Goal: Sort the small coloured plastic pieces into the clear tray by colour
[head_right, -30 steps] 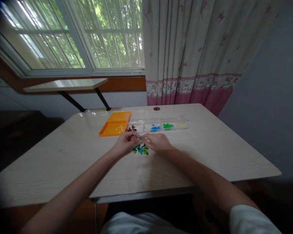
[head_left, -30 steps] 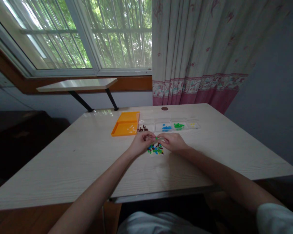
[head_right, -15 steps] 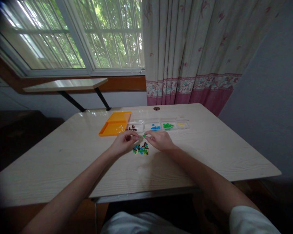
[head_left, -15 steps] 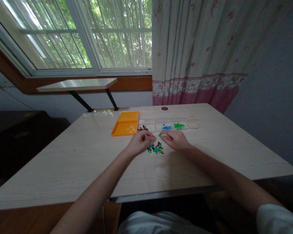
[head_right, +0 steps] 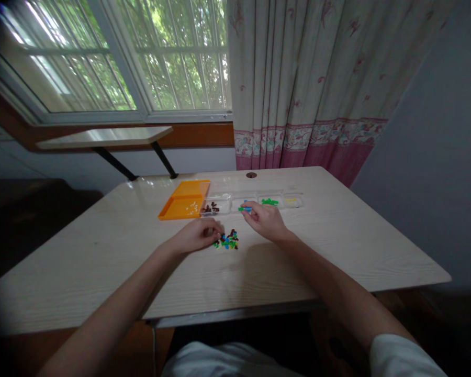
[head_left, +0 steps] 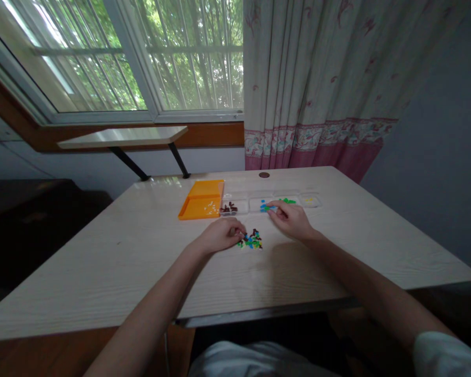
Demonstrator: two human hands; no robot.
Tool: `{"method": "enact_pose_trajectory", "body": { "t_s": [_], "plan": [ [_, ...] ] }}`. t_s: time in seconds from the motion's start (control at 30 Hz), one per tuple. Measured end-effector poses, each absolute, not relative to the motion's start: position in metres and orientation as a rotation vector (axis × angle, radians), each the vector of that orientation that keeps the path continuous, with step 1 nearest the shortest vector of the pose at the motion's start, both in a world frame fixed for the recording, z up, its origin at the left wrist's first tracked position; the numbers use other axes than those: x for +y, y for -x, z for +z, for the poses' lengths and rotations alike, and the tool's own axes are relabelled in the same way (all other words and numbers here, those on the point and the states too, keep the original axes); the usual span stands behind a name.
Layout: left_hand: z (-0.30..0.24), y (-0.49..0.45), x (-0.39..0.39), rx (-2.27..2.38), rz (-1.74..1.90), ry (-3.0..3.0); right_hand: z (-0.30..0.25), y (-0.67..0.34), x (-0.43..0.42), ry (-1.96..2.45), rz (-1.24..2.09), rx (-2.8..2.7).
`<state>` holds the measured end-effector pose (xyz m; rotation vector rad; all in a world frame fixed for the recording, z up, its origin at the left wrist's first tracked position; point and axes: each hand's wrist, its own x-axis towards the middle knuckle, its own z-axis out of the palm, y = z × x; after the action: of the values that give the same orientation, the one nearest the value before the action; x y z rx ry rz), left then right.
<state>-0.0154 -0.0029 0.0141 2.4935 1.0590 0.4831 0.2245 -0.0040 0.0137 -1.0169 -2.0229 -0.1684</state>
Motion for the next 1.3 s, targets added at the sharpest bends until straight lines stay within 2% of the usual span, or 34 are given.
{"method": "enact_pose_trajectory", "body": {
  "t_s": [0.63, 1.07, 1.3],
  "plan": [
    [0.010, 0.016, 0.000, 0.972, 0.514, -2.529, 0.017, -0.230, -0.003, 1.033, -0.185, -2.032],
    [0.014, 0.015, -0.002, 0.988, 0.440, -2.533, 0.015, -0.273, 0.028, 1.948, -0.204, -2.027],
    [0.013, 0.015, 0.000, 0.990, 0.434, -2.498, 0.015, -0.266, 0.024, 1.883, -0.161, -2.018]
  ]
}}
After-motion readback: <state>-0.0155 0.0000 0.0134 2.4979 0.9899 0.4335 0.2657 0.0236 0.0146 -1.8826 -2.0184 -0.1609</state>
